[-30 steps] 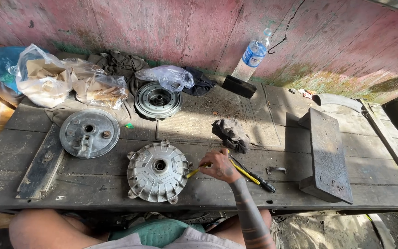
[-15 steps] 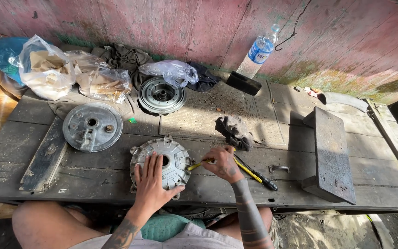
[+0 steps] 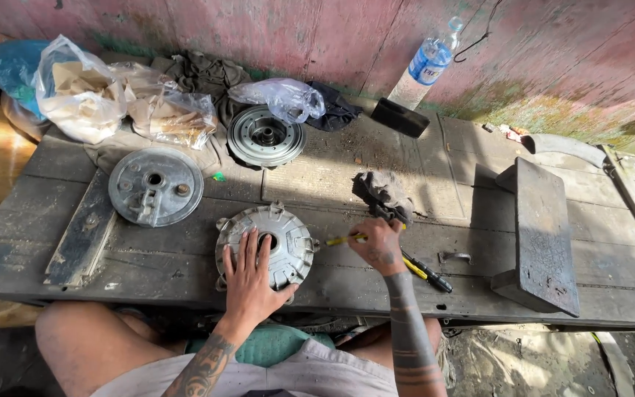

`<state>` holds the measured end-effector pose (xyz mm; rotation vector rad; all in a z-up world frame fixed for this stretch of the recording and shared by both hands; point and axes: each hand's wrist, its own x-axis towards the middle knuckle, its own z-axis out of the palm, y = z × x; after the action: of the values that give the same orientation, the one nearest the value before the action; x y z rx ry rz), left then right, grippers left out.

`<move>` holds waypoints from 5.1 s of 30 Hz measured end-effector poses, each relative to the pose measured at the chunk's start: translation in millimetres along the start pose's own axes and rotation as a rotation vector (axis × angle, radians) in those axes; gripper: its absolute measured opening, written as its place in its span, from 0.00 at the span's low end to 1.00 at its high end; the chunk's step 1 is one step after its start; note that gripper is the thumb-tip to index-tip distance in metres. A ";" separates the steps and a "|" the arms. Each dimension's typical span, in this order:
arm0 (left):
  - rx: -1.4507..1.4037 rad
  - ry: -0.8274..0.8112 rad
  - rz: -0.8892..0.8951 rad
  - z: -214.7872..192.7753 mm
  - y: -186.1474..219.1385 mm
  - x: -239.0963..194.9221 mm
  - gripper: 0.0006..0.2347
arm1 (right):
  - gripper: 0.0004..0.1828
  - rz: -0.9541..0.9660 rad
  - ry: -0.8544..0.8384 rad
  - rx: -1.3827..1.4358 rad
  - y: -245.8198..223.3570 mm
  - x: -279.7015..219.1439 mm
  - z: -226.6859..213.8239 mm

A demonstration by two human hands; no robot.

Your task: The person sits cross-legged on the ground and uses a yellow-handled tool to scrape and clean a circular metal mechanical part placed on a wooden workbench. They rotate the part to access different areas while other tools and parts lie nearby.

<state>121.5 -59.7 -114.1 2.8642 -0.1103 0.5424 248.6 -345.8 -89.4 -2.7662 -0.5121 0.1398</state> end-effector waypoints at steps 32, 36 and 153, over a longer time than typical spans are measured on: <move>-0.257 -0.476 0.182 -35.5 -47.2 25.8 0.57 | 0.14 -0.182 0.123 0.323 -29.5 -20.9 32.1; -0.336 -0.394 0.205 -31.8 -52.1 24.9 0.54 | 0.10 -0.147 0.325 -0.053 4.2 -12.0 35.4; -0.280 -0.154 0.110 5.6 -48.3 37.2 0.38 | 0.18 0.257 0.271 0.190 -66.6 -18.1 63.3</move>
<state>163.6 -15.2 -115.3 2.6316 -0.3430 0.2980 199.9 -274.8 -126.3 -2.5965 -0.0684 -0.1209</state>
